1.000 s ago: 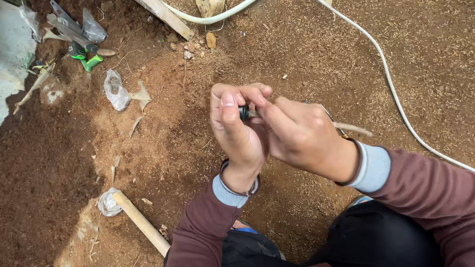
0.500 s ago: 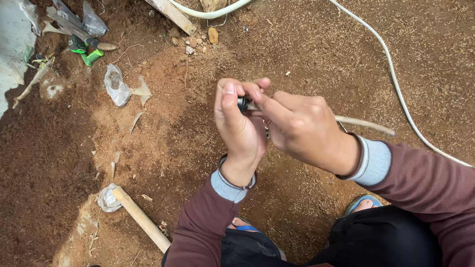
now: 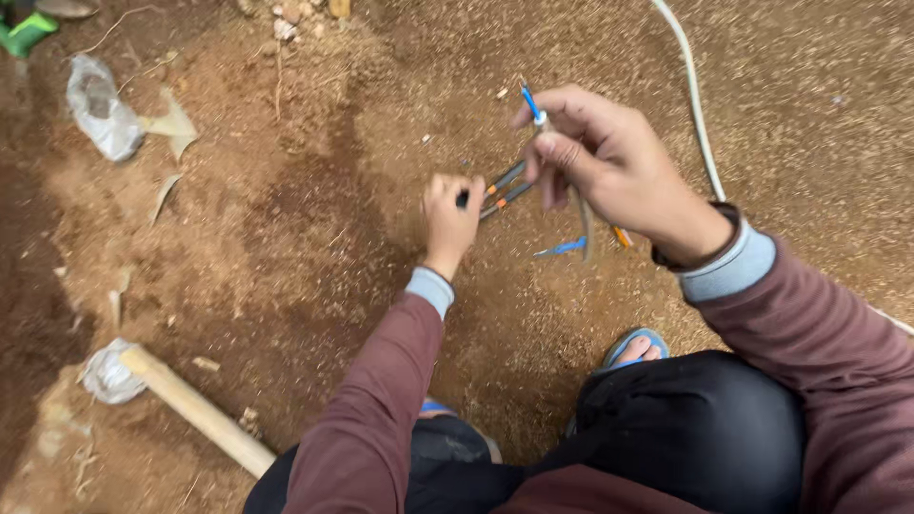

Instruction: The person strips insulation from electrical wires using wire strippers, applies tape to the ends, and connects the wires to a black lamp socket using a screwdriver.

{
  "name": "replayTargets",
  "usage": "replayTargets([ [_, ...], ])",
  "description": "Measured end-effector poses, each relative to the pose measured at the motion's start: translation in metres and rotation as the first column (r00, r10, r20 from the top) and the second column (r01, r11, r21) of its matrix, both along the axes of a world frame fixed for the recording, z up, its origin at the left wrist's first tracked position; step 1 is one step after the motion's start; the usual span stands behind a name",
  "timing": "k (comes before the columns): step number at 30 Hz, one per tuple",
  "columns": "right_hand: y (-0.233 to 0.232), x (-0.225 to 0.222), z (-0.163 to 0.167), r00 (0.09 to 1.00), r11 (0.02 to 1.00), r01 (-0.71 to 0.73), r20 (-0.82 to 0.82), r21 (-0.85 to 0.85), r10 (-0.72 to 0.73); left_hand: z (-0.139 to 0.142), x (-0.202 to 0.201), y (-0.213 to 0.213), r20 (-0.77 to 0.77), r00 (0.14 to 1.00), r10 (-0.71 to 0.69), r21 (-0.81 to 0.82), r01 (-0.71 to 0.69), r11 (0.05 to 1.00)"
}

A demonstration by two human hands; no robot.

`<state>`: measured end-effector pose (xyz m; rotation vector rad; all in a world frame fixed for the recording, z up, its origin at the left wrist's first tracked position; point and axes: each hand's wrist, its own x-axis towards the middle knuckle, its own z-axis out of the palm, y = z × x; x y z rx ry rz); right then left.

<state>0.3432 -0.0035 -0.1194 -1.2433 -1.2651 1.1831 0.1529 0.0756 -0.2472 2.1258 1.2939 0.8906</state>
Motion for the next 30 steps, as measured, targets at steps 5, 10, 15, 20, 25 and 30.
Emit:
replayTargets([
  [5,0.0,0.01,-0.029,0.945,0.991,-0.121,-0.31,-0.048,0.101,-0.031,-0.019,-0.033,-0.489,0.819,-0.3,-0.211,0.223,0.952],
  [10,0.003,0.024,-0.055,0.996,0.985,-0.028,-0.079,0.172,0.042,-0.018,0.015,-0.02,0.065,0.945,-0.322,-0.028,0.324,0.946],
  [15,0.012,0.034,-0.11,0.995,0.983,0.028,-0.1,0.18,-0.01,0.005,0.053,-0.026,0.727,0.648,-0.227,-0.395,0.665,0.634],
  [20,-0.002,0.026,-0.173,0.72,0.953,0.04,0.653,0.301,-0.236,0.044,0.045,-0.007,0.76,0.623,-0.183,-0.342,0.624,0.703],
  [25,-0.057,0.004,-0.203,0.413,0.971,-0.218,0.911,0.093,0.005,0.07,0.017,0.006,0.821,0.566,-0.074,-0.419,0.685,0.595],
  [30,-0.057,-0.006,-0.181,0.296,0.959,-0.283,0.953,0.032,0.056,0.09,-0.004,0.01,0.869,0.488,0.081,-0.444,0.697,0.563],
])
